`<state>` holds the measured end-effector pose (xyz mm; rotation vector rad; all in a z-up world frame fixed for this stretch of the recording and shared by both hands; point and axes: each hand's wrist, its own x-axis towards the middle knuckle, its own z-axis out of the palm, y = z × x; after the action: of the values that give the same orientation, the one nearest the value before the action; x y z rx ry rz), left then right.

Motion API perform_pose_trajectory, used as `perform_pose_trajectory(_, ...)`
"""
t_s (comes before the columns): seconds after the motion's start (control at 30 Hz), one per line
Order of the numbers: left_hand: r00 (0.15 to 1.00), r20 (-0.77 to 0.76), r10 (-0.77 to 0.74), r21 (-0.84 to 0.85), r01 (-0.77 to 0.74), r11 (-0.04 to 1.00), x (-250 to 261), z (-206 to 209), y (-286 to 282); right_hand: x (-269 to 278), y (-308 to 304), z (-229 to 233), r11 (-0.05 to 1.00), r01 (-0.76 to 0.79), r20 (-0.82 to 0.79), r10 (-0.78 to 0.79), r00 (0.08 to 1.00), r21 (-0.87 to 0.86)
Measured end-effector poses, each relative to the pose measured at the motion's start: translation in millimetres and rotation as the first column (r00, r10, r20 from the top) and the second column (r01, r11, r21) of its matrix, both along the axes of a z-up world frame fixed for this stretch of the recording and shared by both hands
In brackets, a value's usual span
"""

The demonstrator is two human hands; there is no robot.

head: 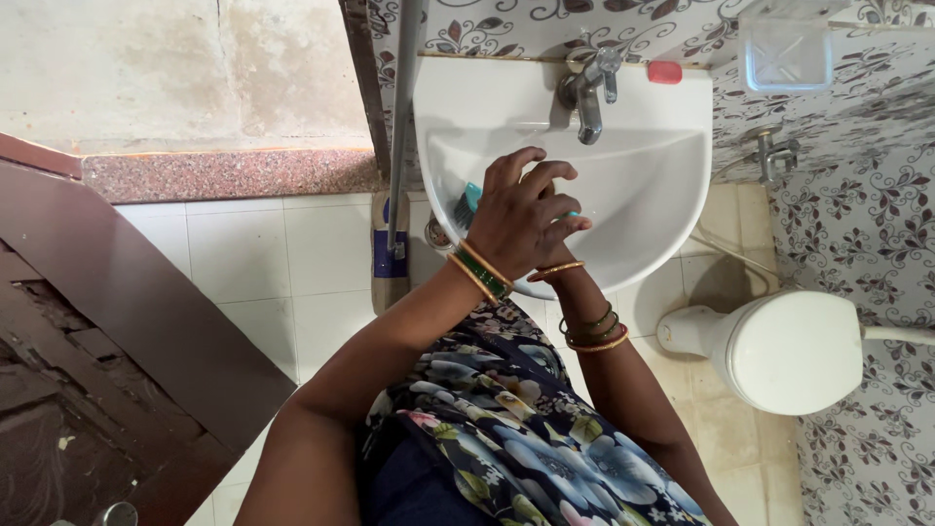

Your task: The person cleans a bathroom sink and faucet using a small brush, scrubbing the basin and around the fixtures while occasionally rinsing the brush.

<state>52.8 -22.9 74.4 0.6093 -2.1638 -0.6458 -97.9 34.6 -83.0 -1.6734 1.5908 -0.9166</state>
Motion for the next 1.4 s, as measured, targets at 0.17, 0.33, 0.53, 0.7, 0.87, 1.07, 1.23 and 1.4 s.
perform_pose_trajectory(0.17,1.0,0.031,0.005,0.065,-0.007,0.998,-25.4,-35.0,-2.6,-42.7,15.9,1.0,0.989,0.092,-0.396,-0.04,0.917,0.113)
perform_pose_trajectory(0.33,1.0,-0.02,-0.019,0.201,0.022,0.979,-61.5,-80.7,6.2,-102.5,36.2,33.9,0.849,0.484,-0.737,-0.186,0.65,0.212)
perform_pose_trajectory(0.53,0.998,0.057,0.035,0.12,-0.041,0.992,-65.8,-78.6,2.8,-90.5,33.3,45.1,0.831,0.524,-0.666,-0.285,0.689,0.186)
perform_pose_trajectory(0.7,0.992,0.095,0.083,0.121,-0.094,0.988,-43.0,-37.4,-18.9,-47.1,26.8,49.1,0.849,0.262,-0.338,-0.106,0.935,0.459)
perform_pose_trajectory(0.87,0.994,0.103,0.021,0.093,-0.03,0.995,-38.6,-3.6,-32.6,-27.1,17.9,47.4,0.986,-0.068,0.283,0.022,0.959,0.154)
perform_pose_trajectory(1.07,0.975,0.218,-0.045,0.116,0.02,0.993,-63.1,-44.2,-18.1,-80.9,42.1,-19.3,0.994,-0.006,0.006,0.005,1.0,0.113)
perform_pose_trajectory(1.23,0.975,0.162,-0.154,0.181,0.124,0.976,-75.1,-72.9,9.6,-120.5,55.7,-26.0,0.85,0.27,-0.445,-0.046,0.894,0.453)
perform_pose_trajectory(1.4,0.968,0.195,-0.156,0.169,0.123,0.978,-58.6,-45.3,-6.7,-80.3,60.2,-11.9,0.985,-0.021,0.055,0.012,0.998,0.171)
